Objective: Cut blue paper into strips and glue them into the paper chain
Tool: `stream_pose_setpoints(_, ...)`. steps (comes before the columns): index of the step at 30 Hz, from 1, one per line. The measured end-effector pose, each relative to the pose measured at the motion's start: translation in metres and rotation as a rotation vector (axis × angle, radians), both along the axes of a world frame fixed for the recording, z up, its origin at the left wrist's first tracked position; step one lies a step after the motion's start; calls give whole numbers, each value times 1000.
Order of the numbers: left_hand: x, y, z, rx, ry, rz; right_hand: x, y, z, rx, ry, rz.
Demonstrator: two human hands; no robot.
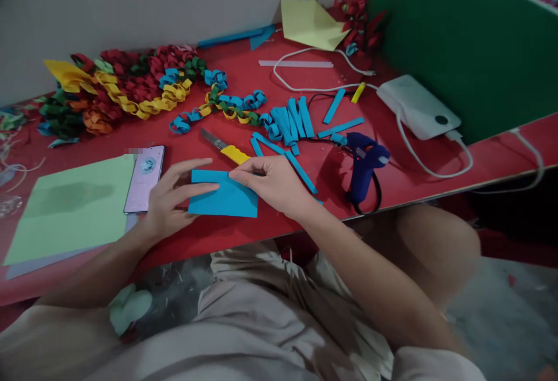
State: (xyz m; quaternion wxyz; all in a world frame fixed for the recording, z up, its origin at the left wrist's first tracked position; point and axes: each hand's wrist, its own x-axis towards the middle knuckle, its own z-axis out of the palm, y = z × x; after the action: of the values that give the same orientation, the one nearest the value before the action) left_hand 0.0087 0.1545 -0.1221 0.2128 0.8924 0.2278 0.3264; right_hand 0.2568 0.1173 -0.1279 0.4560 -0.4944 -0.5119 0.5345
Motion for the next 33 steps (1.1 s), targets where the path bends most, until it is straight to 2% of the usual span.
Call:
stream_pose_setpoints(2, 3, -3, -1, -40, -61, 33, -3, -1, 0, 18, -15, 6)
stream_pose_setpoints(7, 12, -10, 3, -280, -122, 74, -10, 0, 0, 119, -107, -48)
stream_pose_setpoints(10, 15, -13, 5, -326, -149, 105, -9, 0, 0, 131, -124, -74)
stream_pose_setpoints(16, 22, -24, 0, -427, -232, 379, -9, -10, 4, 20, 38, 68)
stream_pose_setpoints(19, 25, -26, 2, -437, -187, 528, -10, -14, 7, 37, 62, 110)
stream_pose_setpoints(21, 26, -26, 4, -433, -178, 578, -12, -15, 6, 56, 35, 92)
stream_pose_setpoints(23, 26, -23, 6, -467, -195, 597, -13, -15, 2, 79, -19, 54)
stream_pose_setpoints(25, 25, -20, 6, -570, -190, 589, -14, -14, -2, 95, -59, 34)
stream_pose_setpoints(29, 23, -13, 0, -829, -187, 486, -15, -12, -7, 91, -50, 34)
stream_pose_setpoints(33, 18, -10, -6, -866, -230, 447, -13, -11, -8, 29, 47, 57)
